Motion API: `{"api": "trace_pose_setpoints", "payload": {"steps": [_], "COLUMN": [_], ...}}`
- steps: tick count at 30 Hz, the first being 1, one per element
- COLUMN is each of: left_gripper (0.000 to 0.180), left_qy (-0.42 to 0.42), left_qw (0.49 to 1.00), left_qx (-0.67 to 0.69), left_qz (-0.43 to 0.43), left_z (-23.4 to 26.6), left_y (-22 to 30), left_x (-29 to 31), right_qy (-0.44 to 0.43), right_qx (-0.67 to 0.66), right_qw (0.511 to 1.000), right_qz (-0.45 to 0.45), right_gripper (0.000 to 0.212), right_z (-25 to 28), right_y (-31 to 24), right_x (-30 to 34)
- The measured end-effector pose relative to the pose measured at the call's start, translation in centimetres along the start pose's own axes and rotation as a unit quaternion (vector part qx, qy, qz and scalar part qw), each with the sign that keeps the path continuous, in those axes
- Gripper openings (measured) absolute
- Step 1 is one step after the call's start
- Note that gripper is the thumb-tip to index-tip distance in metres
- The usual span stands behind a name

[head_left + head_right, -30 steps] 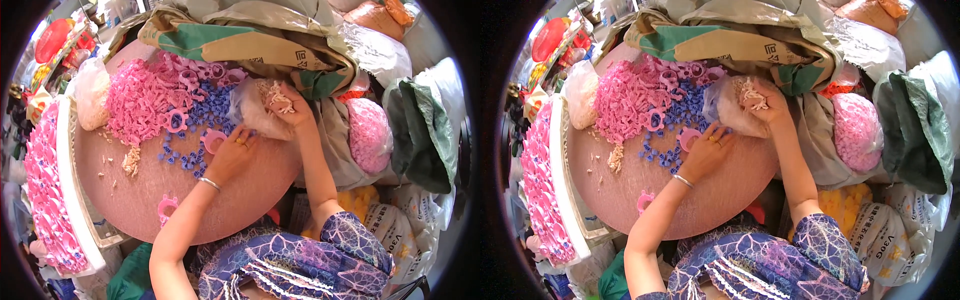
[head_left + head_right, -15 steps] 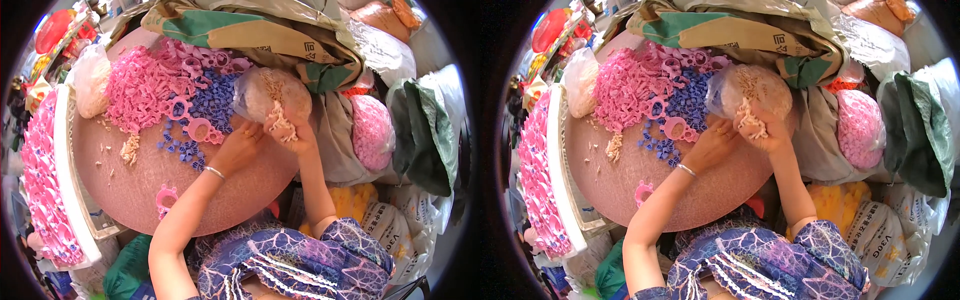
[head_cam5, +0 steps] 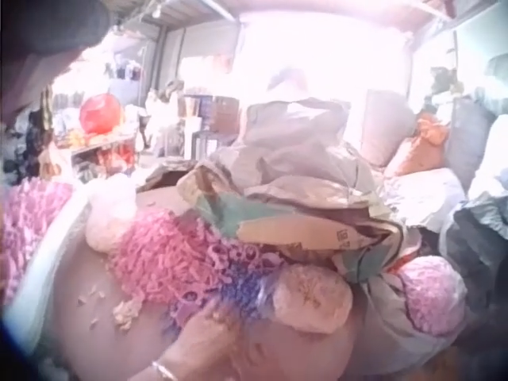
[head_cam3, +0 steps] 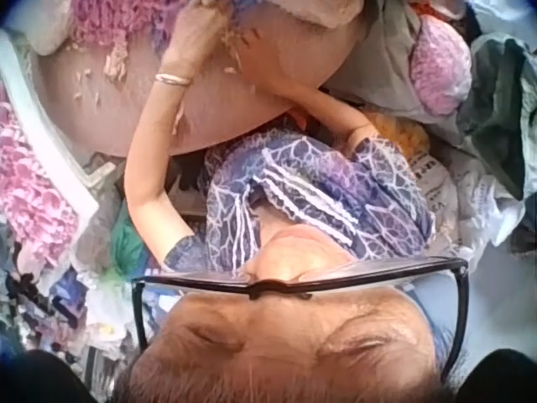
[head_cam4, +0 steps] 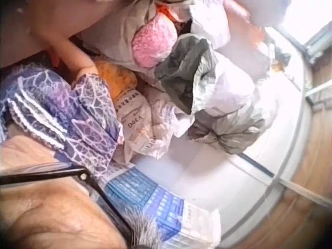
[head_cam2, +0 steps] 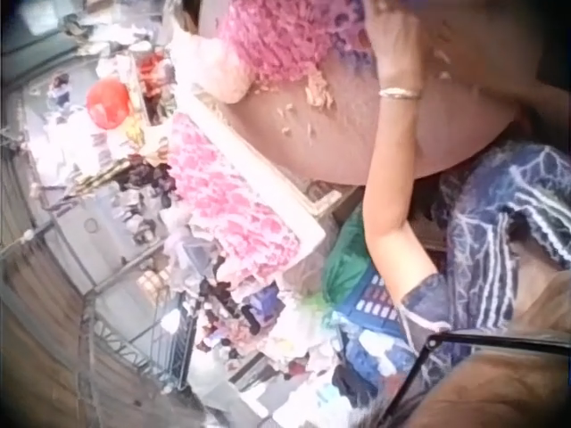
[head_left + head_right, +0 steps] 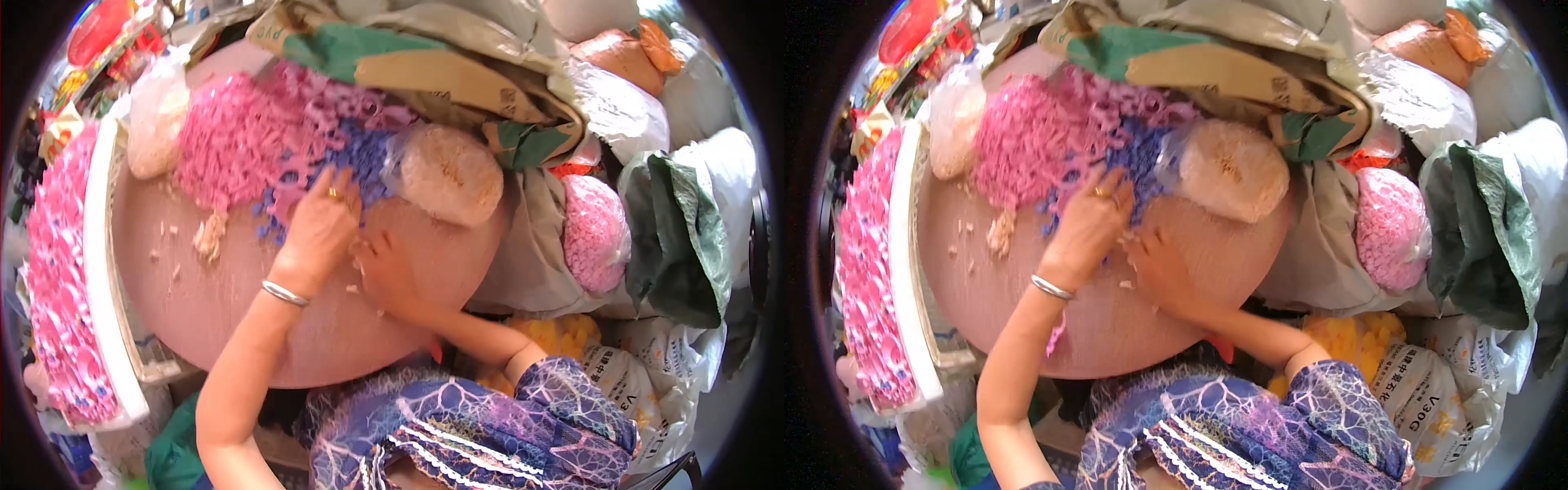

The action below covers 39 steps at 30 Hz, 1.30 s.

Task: The recorder is manually assembling small plastic toy components by inserting blue pieces into pink frames at a workshop table.

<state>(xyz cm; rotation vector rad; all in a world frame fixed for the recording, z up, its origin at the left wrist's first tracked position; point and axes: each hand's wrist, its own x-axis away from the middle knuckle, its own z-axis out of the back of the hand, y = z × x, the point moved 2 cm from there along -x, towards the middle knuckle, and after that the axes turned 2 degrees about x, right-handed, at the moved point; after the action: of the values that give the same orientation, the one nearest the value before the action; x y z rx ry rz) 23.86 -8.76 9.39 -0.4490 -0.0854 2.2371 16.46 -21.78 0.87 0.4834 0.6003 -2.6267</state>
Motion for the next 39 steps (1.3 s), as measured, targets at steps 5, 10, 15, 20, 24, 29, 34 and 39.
{"api": "trace_pose_setpoints", "payload": {"steps": [5, 10, 15, 20, 24, 29, 34, 39], "left_gripper": [0.032, 0.027, 0.034, 0.037, 0.026, 0.031, 0.025, 0.026], "left_qy": [0.121, 0.145, 0.092, 0.145, 0.263, 0.219, 0.157, 0.151], "left_qw": [0.989, 0.959, 0.949, 0.906, 0.945, 0.911, 0.888, 0.904], "left_qx": [0.043, 0.244, 0.291, 0.392, 0.194, 0.078, 0.146, 0.192], "left_qz": [0.08, 0.008, 0.078, 0.072, 0.029, 0.34, 0.406, 0.35], "left_z": [8.4, 7.1, 3.3, 2.4, 4.3, 4.7, 4.6, 4.4], "left_y": [0.8, 10.0, 13.0, 12.5, 13.2, 14.2, 13.2, 12.9], "left_x": [3.5, 10.9, 15.6, 15.6, 19.1, 24.6, 25.0, 22.3], "right_qy": [-0.008, -0.153, -0.125, 0.139, 0.166, 0.209, 0.121, 0.024], "right_qx": [0.052, -0.136, -0.318, -0.298, -0.121, -0.101, -0.244, -0.183], "right_qw": [0.998, 0.979, 0.938, 0.935, 0.979, 0.973, 0.962, 0.983], "right_qz": [-0.023, -0.025, -0.062, -0.134, 0.006, -0.011, -0.012, 0.0], "right_gripper": [0.026, 0.027, 0.02, 0.02, 0.018, 0.017, 0.012, 0.018], "right_z": [-0.1, 2.7, 4.2, 1.6, 2.2, 2.5, 3.1, 4.0], "right_y": [0.8, 1.0, 1.9, 3.8, 2.2, 1.6, 1.1, 2.1], "right_x": [-3.6, -5.4, -5.5, -4.3, -4.9, -5.6, -6.1, -3.2]}}
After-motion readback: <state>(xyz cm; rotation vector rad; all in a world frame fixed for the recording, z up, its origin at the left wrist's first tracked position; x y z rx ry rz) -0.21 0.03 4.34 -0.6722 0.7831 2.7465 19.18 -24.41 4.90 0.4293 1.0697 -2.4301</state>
